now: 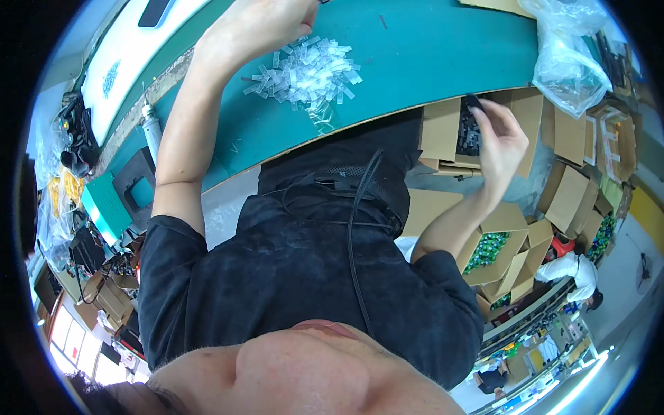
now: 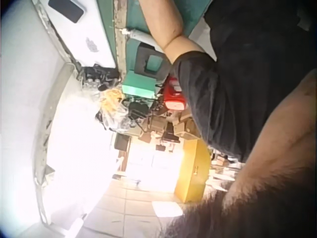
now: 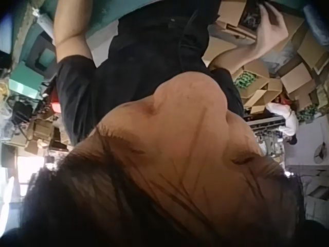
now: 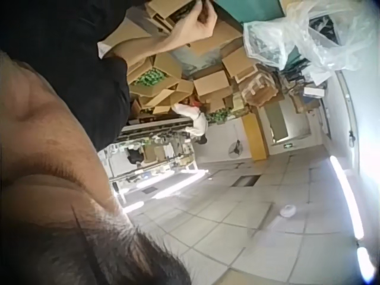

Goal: Assembling small plastic parts into electronic component housings at a workbench.

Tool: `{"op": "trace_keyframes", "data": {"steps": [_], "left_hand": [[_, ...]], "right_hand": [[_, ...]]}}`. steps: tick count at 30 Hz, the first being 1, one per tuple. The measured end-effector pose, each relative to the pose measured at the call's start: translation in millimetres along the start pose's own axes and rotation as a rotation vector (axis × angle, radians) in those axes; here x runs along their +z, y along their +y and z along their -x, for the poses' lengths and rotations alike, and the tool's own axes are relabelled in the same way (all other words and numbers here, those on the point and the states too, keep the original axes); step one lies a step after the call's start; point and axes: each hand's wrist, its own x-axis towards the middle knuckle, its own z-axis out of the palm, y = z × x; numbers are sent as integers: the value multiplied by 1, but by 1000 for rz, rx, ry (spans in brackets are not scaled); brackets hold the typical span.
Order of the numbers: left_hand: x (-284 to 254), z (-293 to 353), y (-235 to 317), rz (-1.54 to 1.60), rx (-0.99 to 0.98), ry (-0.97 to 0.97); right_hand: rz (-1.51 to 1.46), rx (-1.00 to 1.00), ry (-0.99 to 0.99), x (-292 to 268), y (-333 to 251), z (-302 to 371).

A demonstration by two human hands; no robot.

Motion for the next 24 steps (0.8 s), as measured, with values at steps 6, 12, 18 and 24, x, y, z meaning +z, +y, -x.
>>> {"op": "trace_keyframes", "data": {"steps": [6,12,18,24], "left_hand": [[17,-1,8,-97,45,-18],[16,0,33,-145,16,-84],[28,-3,44,-227,25,-113],[12,-9,15,-55,33,-64]], "right_hand": [[892,100,250,-62,89,0],[447,-85,478,-42,41,-18],[54,-289,8,94,-52,-70],[307,-615,-228,211,-87,-119]]}}
